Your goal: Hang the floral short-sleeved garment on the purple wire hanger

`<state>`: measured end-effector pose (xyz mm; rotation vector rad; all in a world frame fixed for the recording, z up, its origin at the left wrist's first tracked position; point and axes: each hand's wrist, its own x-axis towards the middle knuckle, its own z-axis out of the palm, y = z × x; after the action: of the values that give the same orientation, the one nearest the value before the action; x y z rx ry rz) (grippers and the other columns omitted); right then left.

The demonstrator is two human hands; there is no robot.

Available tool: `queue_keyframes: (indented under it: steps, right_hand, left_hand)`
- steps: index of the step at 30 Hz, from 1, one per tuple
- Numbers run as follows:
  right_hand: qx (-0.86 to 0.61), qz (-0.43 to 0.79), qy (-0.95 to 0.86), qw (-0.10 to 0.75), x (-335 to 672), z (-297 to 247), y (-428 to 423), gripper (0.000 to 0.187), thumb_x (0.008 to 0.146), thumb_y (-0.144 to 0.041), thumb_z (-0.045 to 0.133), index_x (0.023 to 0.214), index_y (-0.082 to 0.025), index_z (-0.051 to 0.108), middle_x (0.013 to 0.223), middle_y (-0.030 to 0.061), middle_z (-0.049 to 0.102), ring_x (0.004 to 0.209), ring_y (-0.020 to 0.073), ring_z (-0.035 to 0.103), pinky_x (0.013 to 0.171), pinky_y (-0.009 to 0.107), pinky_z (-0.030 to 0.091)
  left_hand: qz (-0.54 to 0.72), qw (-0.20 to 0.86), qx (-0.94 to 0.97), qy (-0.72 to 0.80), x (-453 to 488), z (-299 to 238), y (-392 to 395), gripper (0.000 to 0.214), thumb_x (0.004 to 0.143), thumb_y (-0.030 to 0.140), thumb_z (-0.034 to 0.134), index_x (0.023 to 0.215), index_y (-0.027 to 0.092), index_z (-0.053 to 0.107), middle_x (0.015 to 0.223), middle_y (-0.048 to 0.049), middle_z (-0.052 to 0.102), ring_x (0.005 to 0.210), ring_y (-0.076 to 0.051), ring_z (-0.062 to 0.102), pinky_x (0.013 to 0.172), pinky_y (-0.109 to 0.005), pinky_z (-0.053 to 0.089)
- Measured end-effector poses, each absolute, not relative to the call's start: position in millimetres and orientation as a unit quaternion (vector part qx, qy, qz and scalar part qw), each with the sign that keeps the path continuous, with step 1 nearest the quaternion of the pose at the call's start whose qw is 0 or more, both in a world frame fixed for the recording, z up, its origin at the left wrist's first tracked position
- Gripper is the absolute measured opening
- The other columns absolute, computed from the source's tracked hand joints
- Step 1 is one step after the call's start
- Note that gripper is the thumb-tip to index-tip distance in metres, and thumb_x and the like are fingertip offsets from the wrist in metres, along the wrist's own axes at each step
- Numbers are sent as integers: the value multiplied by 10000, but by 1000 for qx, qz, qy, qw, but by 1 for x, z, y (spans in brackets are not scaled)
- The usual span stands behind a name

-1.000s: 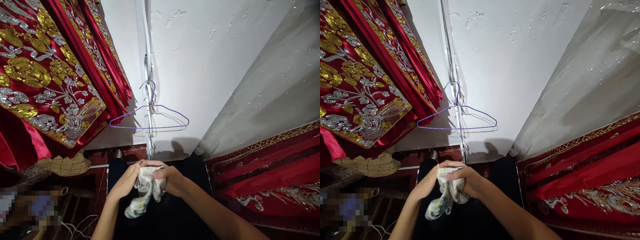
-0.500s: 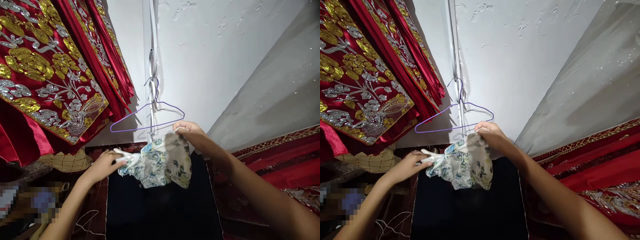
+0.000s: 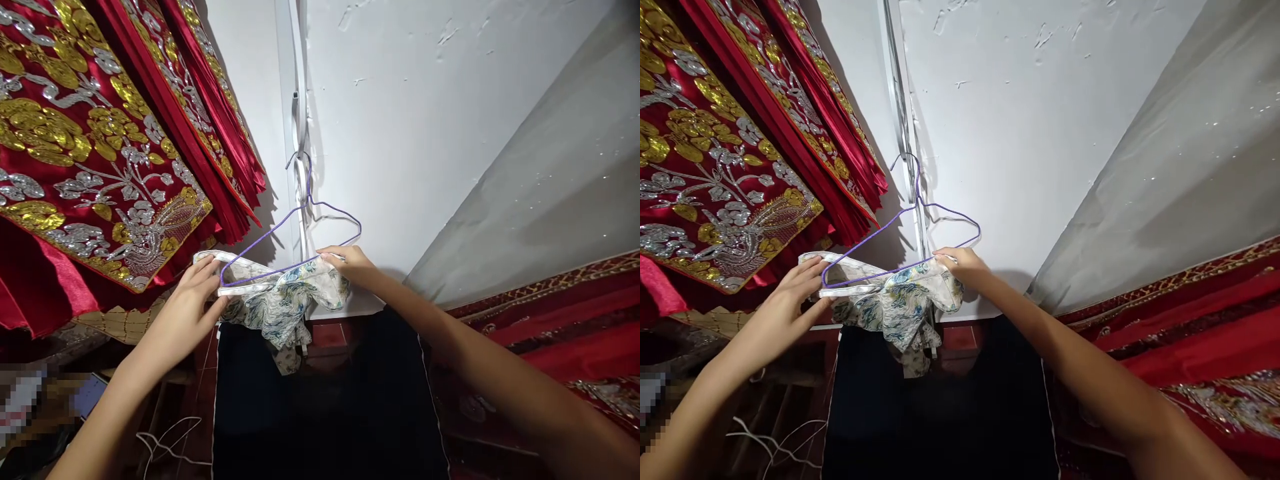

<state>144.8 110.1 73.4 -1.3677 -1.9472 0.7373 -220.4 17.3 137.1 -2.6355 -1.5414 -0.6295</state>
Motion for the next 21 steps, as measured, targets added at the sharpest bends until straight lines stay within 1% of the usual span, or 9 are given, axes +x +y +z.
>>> queue_keyframes:
  steps: [2,5,9,11,14,16,18,19,21]
  right_hand:
    - [-534,270,-737,314,147,76,105,359,929,-418,539,1086,-210,787,1125,67,763,1048,276,677,980,399,468]
    - [-546,271,-733,303,151,83,97,321,904,-396,561,985,-200,803,992,58,780,942,259,683,866,352,489]
    - [-518,277,-754,295,151,90,81,301,890,-411,578,931,-226,813,911,46,778,843,231,674,727,308,476]
    - [-502,276,-770,282,149,92,69,321,879,-453,604,1029,-249,801,853,39,770,730,204,648,657,298,454]
    - [-498,281,-777,263,150,94,45,513,824,-517,680,1276,-274,695,767,16,734,615,177,594,610,287,427]
    - [-496,270,-785,255,157,96,29,694,780,-523,735,1419,-307,572,827,12,728,670,193,624,654,299,450]
    - [-483,239,-802,258,171,98,18,836,782,-479,751,1534,-329,416,983,32,733,769,218,660,738,336,487]
    - [-474,216,-810,269,180,98,14,855,803,-438,735,1564,-325,361,1091,54,720,831,232,670,792,361,499]
    - [-475,160,-806,314,202,99,13,840,824,-349,700,1579,-280,338,1294,109,642,914,246,664,872,399,505]
  left_hand:
    - [-204,19,-847,-490,-219,144,10,290,971,394,478,1070,196,666,1510,-129,505,1491,-338,321,1197,-585,336]
    - [-212,28,-850,-482,-214,160,5,239,962,392,478,986,223,645,1516,-104,500,1492,-339,317,1192,-605,337]
    - [-231,28,-866,-443,-194,182,19,215,963,362,465,888,215,603,1561,-73,442,1499,-337,286,1214,-594,291]
    - [-226,17,-885,-407,-179,188,36,215,963,353,463,880,203,593,1576,-69,418,1477,-332,318,1214,-561,292]
    - [-237,-19,-890,-389,-158,185,64,192,962,327,461,1007,196,594,1467,-101,529,1344,-302,487,1138,-488,391]
    - [-258,-49,-875,-407,-149,176,79,285,969,308,449,1210,197,553,1333,-106,620,1195,-268,601,1038,-420,468]
    - [-267,-70,-866,-417,-147,165,89,380,980,295,429,1340,196,502,1265,-101,660,1111,-250,650,982,-378,495]
    - [-269,-73,-865,-418,-148,160,91,395,985,289,421,1359,193,505,1266,-101,665,1115,-251,654,988,-372,493]
    - [-280,-60,-861,-420,-152,155,93,386,987,287,422,1334,181,556,1290,-105,662,1161,-261,640,1030,-375,472]
